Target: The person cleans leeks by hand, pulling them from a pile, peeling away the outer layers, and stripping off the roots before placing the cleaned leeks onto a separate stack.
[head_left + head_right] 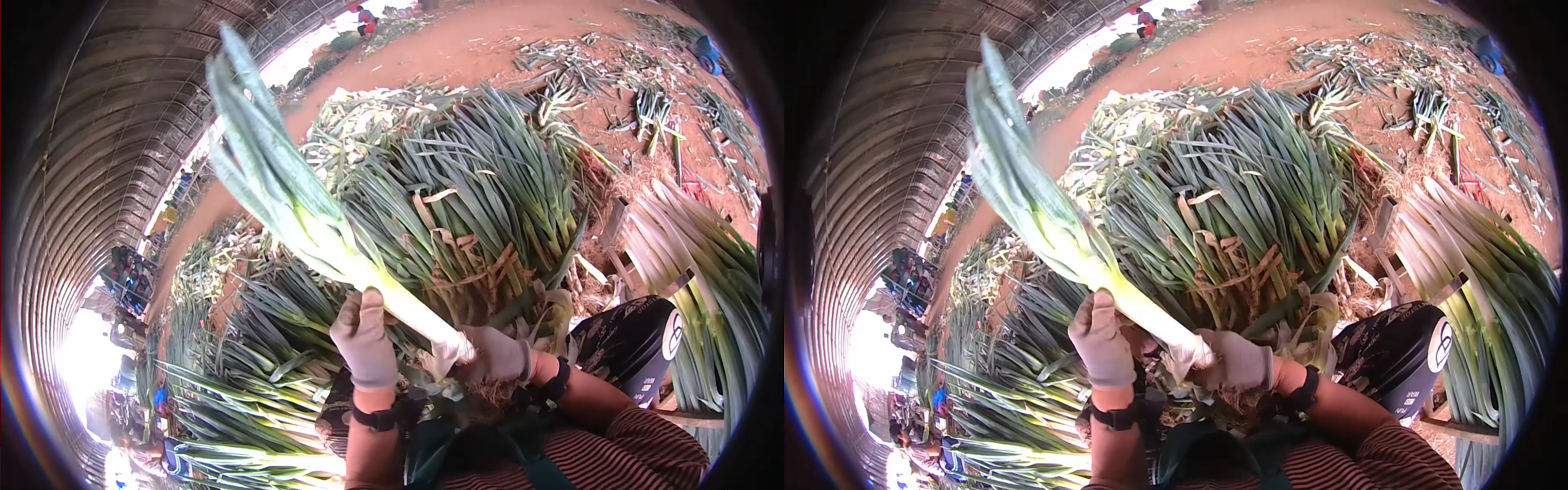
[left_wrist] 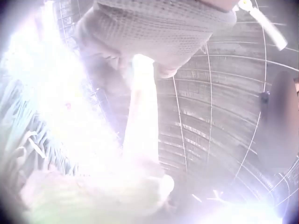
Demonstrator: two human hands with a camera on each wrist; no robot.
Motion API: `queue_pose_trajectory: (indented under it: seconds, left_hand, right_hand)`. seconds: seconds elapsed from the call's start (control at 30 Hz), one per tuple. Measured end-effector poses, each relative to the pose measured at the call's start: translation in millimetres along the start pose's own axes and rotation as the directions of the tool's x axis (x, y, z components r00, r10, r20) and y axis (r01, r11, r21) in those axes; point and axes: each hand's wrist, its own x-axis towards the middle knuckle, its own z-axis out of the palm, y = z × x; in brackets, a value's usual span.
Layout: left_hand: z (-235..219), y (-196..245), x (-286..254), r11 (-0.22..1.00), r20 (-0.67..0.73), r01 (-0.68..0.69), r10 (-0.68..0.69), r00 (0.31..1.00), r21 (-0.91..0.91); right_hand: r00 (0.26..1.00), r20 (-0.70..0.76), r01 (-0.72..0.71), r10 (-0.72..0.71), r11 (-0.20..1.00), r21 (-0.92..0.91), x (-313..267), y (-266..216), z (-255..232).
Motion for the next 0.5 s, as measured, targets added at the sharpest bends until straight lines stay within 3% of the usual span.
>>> queue_pose_trajectory:
  seconds: [0.03, 0.1, 0.13, 0.17, 0.2, 0.27, 0.37, 0.4, 0.43, 0.5]
  left_hand:
    - [5.1, -7.1, -2.3, 0.989, -0.046, -0.14, 0.142, 0.989, 0.043]
    - [6.6, -11.5, -11.3, 0.994, -0.075, -0.092, 0.088, 0.993, -0.052]
    - [5.2, -17.0, -14.6, 0.995, -0.089, -0.072, 0.066, 0.994, -0.071]
    - [5.3, -23.7, -15.9, 0.994, -0.101, -0.051, 0.042, 0.994, -0.093]
    - [12.9, -25.9, -11.3, 0.969, -0.152, -0.188, 0.164, 0.975, -0.161]
    - [14.2, -14.1, -19.1, 0.994, -0.163, -0.069, 0.055, 0.985, -0.086]
    - [12.8, -2.6, -19.0, 0.996, -0.135, 0.023, -0.034, 0.99, -0.084]
    - [10.8, -5.5, -17.6, 0.996, -0.112, 0.037, -0.047, 0.993, -0.086]
    - [10.5, -7.0, -16.9, 0.995, -0.089, 0.055, -0.063, 0.994, -0.088]
    - [12.0, -0.3, -17.8, 0.951, -0.022, 0.24, -0.248, 0.968, -0.195]
  right_hand:
    - [0.996, -0.029, -0.091, 0.089, 0.99, -0.108, 1.2, 1.2, -3.0]
    - [0.958, -0.113, -0.284, 0.262, 0.91, -0.301, 2.1, 6.2, -4.3]
    - [0.95, -0.172, -0.302, 0.259, 0.904, -0.303, 2.0, 3.1, -3.4]
    - [0.953, -0.173, -0.285, 0.248, 0.929, -0.237, 1.4, 8.7, -1.4]
    - [0.955, -0.173, -0.269, 0.24, 0.948, -0.17, 1.2, 16.0, 2.1]
    - [0.966, -0.142, -0.221, 0.217, 0.975, -0.011, -2.6, 22.3, 8.8]
    - [0.999, -0.019, 0.037, -0.036, 0.997, 0.063, -2.4, 12.2, 8.4]
    - [0.999, 0.037, 0.024, -0.034, 0.968, 0.25, -6.2, 4.4, 9.2]
    - [0.996, 0.077, 0.021, -0.044, 0.959, 0.282, -7.3, 4.7, 9.2]
    - [0.986, 0.154, 0.005, -0.062, 0.939, 0.345, -11.8, 6.2, 9.3]
